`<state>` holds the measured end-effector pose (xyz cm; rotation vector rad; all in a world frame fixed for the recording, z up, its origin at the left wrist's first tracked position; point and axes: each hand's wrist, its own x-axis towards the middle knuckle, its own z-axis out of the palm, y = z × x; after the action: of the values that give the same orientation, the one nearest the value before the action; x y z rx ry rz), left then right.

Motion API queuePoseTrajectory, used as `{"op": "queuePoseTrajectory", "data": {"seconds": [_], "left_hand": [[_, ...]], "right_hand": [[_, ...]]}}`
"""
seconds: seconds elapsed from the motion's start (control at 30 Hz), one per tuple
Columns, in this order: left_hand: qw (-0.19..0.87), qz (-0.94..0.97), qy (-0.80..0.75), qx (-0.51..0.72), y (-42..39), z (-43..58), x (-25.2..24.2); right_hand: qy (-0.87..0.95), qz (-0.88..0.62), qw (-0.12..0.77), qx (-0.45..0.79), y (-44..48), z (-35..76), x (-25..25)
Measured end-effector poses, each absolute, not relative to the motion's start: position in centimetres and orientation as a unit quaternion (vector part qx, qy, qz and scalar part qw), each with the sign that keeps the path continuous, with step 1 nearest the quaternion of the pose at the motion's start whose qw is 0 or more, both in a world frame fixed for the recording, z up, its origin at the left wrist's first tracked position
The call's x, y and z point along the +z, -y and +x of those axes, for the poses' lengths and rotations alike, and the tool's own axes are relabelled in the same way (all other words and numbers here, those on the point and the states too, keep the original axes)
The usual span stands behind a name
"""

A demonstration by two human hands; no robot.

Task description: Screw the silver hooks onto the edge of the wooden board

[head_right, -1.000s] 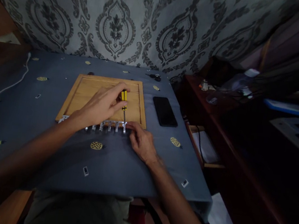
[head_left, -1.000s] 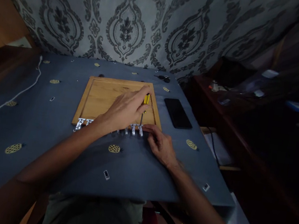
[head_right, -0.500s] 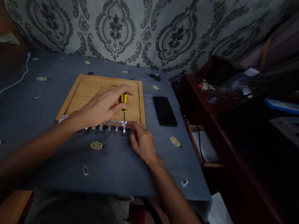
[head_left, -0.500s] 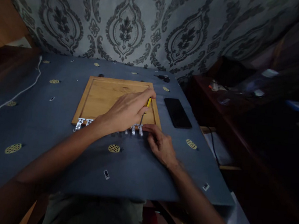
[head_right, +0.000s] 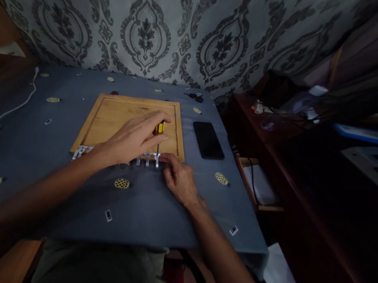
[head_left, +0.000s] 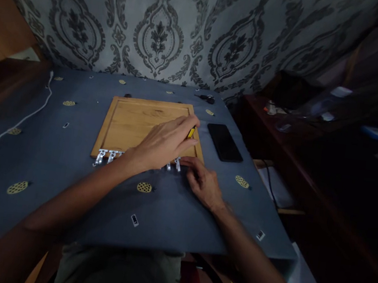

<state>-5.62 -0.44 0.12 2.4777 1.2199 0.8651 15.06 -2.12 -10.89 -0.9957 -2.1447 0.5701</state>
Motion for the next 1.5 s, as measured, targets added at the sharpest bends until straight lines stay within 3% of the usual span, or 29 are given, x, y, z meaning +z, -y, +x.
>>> {"op": "queuePoseTrajectory", "data": {"seconds": [0.67, 1.5], "left_hand": [[0.083, 0.823, -0.421, 0.372, -0.05, -5.49, 0.0], [0.09, 0.834, -0.428, 0.336, 0.17, -5.32, -0.09]], "right_hand": [[0.829, -0.378, 0.345, 0.227, 2.13, 15.02, -10.85], [0.831, -0.383, 0.341, 0.216, 2.16, 14.95, -10.52]]}}
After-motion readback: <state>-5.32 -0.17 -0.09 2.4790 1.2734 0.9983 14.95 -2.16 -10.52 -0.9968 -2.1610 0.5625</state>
